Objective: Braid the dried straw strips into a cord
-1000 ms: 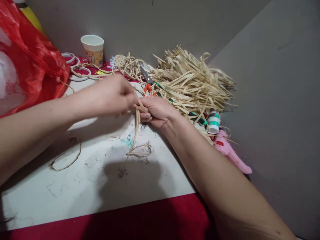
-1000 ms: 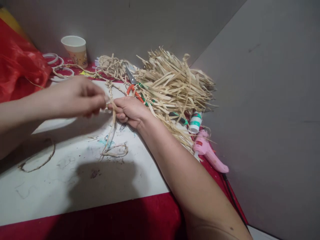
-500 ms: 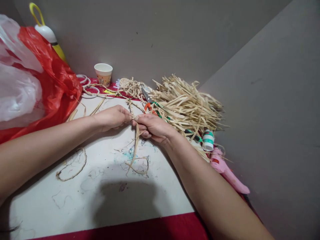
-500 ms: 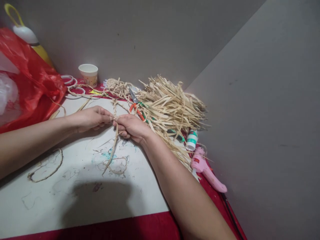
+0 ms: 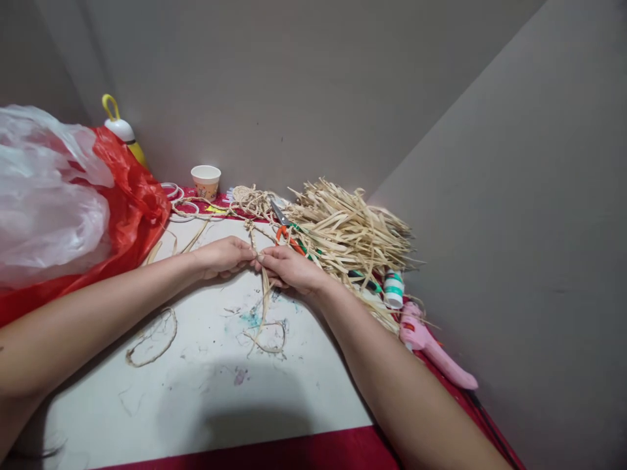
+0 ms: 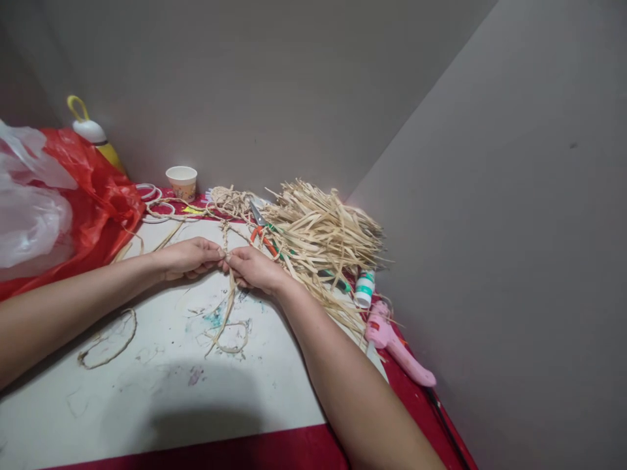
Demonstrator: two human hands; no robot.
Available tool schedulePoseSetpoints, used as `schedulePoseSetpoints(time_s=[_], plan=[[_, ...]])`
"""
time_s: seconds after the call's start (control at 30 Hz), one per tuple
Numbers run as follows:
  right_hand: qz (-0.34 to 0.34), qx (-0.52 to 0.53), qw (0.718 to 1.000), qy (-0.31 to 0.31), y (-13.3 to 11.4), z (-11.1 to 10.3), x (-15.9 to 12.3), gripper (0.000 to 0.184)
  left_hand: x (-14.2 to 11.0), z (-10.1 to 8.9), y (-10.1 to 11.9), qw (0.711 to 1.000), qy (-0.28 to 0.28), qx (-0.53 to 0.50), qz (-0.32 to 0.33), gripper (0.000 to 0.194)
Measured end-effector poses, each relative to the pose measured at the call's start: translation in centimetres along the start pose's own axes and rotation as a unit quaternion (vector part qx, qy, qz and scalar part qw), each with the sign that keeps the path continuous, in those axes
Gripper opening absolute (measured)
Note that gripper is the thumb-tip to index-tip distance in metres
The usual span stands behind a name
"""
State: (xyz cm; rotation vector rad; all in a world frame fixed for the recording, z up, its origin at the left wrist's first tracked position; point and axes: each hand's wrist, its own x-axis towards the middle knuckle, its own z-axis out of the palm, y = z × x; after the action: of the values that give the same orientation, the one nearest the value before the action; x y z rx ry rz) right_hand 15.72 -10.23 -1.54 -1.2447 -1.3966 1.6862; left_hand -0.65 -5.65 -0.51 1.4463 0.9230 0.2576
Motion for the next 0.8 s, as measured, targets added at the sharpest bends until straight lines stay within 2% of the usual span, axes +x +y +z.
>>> schedulePoseSetpoints(time_s=[0.17,0.27,0.37,0.47,0.53,0.63,0.7,0.8], plan=[[0.032,-0.049,0.998,0.013,-0.5,0.3,0.3,0.022,-0.3,0.2,-0.2,0.999,0.041,-0.003,-0.002,0.018],[0.044,-0.163,0.984,0.058,-1.7,-0.2,0.0,0.025,-0.4,0.2,-0.2,0.999,0.046,0.001,0.001,0.019],[0.039,-0.284,0.956,0.067,-4.0,-1.2,-1.0,0.015,-0.3,0.1,-0.3,0.999,0.040,0.000,0.008,0.019],[0.040,-0.335,0.940,0.049,-7.2,-2.4,-2.6,0.015,-0.5,0.0,-0.3,0.999,0.040,-0.007,0.006,0.019],[0.013,-0.347,0.932,0.106,-9.4,-3.6,-3.7,0.013,-0.6,0.0,-0.2,0.999,0.043,-0.008,0.005,0.019],[-0.048,-0.326,0.908,0.260,-11.9,-6.6,-5.1,0.014,-0.7,0.0,-0.2,0.999,0.040,0.000,0.010,0.019],[-0.062,-0.334,0.865,0.369,-12.5,-9.2,-5.8,0.015,-0.7,0.0,-0.2,0.999,0.036,0.000,0.008,0.020],[-0.018,-0.415,0.773,0.479,-11.5,-13.1,-6.5,0.015,-0.4,-0.1,-0.4,0.999,0.031,-0.005,0.008,0.020]])
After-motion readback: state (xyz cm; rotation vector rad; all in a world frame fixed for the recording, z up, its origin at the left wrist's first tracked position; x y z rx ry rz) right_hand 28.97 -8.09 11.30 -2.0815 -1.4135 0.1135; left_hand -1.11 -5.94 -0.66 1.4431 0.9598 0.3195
